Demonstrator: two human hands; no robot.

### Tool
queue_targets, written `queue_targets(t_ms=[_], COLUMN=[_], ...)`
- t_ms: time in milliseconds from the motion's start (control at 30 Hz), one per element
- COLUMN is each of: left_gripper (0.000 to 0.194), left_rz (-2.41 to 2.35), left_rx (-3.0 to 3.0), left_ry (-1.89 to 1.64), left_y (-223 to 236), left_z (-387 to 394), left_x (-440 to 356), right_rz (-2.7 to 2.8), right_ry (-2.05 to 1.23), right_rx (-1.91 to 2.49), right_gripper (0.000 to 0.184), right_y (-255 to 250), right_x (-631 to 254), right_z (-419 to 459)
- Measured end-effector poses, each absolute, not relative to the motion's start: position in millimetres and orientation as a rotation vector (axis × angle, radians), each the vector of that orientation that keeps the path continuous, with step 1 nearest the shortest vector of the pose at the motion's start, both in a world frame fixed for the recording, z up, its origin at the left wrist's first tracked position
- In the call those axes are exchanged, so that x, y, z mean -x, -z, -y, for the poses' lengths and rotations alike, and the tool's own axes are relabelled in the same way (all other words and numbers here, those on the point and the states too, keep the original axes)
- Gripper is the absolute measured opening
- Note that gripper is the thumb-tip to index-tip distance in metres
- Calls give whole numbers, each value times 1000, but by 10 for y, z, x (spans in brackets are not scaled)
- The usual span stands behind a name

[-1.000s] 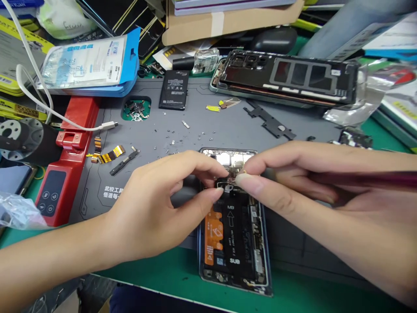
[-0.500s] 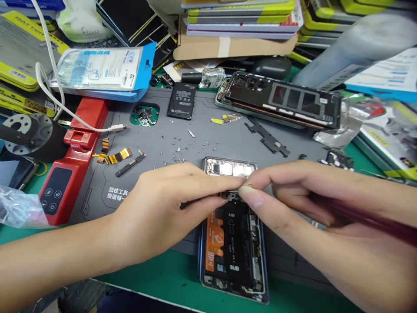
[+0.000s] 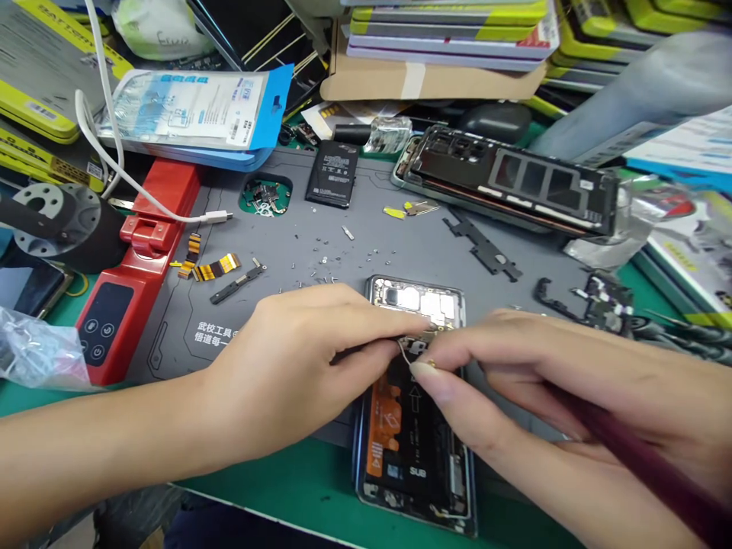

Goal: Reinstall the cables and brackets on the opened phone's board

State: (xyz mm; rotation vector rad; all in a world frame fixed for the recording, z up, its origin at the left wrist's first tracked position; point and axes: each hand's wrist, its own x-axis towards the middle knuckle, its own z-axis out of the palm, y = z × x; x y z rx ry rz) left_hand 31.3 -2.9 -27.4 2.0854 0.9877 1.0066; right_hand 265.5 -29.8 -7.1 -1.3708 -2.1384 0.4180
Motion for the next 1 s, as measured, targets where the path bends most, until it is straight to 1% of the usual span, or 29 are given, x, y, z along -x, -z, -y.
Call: queue_targets(t_ms=[67,133,200,367,533,667,867,1000], left_gripper=[24,23,22,15,14,16,21,21], left_rz=[-974,-963,-961,-994,-1064,-1062,-1058,-1047], left_rx=[-2100,-2109,-2104,-2024,-1952,-1917,-1884,-1930], left_ry=[-1023,-1034,-1021,-956,-942,-941,-887,-864], left_y=[271,272,269,242,228,240,233,214], left_z=[23,15,7,3,2,-7,-17,-42], left_x=[-309,-303,-298,-312,-329,-327,-317,-305], right_rz=[2169,2161,2114,2113,2154,2120,2059,1907], right_ry=[-369,-380,-428,-417,-461,-449,-452,-546], right_rx=[1348,1434,1524,1508,1475,1454,1533,1631], right_gripper=[15,21,21,24,17,16,25,38], right_y=[44,32,39,85,44,36,115,155], right_x=[-2693,-2731,-2757,-2752,-2732,-2761,-2788,-2783], right_z=[291,270,242,201,206,232,257,241])
